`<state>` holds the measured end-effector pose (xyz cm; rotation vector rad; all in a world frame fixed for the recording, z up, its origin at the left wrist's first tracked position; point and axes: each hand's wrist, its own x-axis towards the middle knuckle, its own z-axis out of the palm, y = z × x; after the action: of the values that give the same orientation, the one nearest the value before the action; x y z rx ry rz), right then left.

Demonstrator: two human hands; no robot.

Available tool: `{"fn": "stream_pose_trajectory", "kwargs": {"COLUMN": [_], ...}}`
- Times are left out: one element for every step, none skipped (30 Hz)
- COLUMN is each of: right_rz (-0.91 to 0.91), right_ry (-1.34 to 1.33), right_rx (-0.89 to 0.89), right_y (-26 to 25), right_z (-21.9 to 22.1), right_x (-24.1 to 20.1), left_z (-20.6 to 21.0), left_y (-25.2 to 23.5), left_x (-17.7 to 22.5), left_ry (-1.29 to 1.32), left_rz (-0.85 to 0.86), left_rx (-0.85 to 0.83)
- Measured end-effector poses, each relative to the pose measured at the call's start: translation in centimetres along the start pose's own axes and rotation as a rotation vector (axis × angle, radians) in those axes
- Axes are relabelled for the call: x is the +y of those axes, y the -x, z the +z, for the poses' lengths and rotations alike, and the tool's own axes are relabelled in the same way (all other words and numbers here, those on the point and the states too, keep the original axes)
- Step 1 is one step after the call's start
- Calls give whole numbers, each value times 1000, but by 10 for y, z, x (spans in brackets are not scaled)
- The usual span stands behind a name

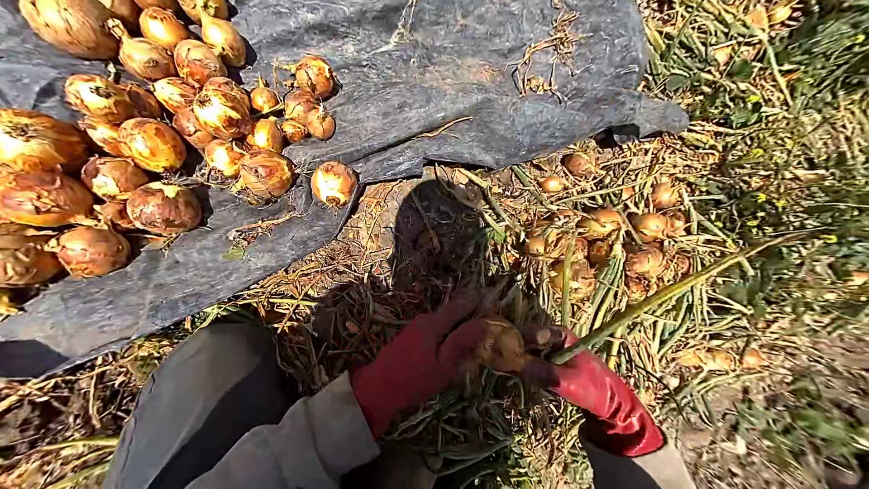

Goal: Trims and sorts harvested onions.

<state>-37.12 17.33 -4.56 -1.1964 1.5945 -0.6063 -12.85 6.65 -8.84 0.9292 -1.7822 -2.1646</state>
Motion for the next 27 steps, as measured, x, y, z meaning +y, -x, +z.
{"fn": "stream_pose_trajectory", "kwargs": {"right_rz": [-43,-114,-215,-309,-380,-410,-400,-337,-236,-186,-142,-87,3,145,296,413,486,491,456,433,448,463,477,509,577,660,695], "right_ry": [76,215,399,568,682,748,785,790,786,808,845,886,920,931,938,970,1012,1051,1088,1094,1087,1097,1126,1159,1174,1163,1114], "right_rx": [75,197,337,472,591,662,661,586,483,406,371,364,359,336,306,284,268,282,315,348,361,369,358,308,226,136,59], "right_y": [5,9,12,14,15,16,18,20,23,26,29,30,30,28,24,17,9,2,-5,-14,-27,-43,-63,-84,-106,-125,-138], "right_z": [5,11,17,25,34,43,53,63,75,88,99,106,108,106,100,91,77,63,48,35,24,16,10,6,3,1,-2], "right_x": [-4,-9,-15,-21,-26,-29,-31,-33,-36,-38,-39,-41,-47,-57,-65,-68,-67,-61,-54,-49,-46,-42,-33,-24,-12,3,16], "left_z": [0,-1,-2,-1,1,4,6,9,13,17,19,18,15,9,3,-6,-16,-27,-38,-49,-57,-63,-66,-68,-67,-63,-58], "left_y": [3,5,7,10,12,13,14,15,17,21,26,30,33,34,36,36,37,38,37,35,34,34,33,31,30,29,27], "left_x": [0,1,1,2,2,1,0,0,-3,-6,-10,-13,-11,-8,-3,1,4,6,9,14,20,26,31,33,35,36,34], "left_ry": [-2,6,4,-2,-16,-33,-63,-80,-117,-164,-202,-242,-299,-360,-403,-426,-423,-373,-262,-119,42,170,234,246,233,229,244], "left_rz": [25,45,55,60,68,83,92,90,87,96,96,78,50,43,51,60,81,109,77,6,-13,6,41,78,91,89,69], "left_rx": [17,48,88,138,183,212,199,175,151,130,118,98,55,7,-23,-30,-3,60,123,196,279,350,417,459,481,484,465]}}
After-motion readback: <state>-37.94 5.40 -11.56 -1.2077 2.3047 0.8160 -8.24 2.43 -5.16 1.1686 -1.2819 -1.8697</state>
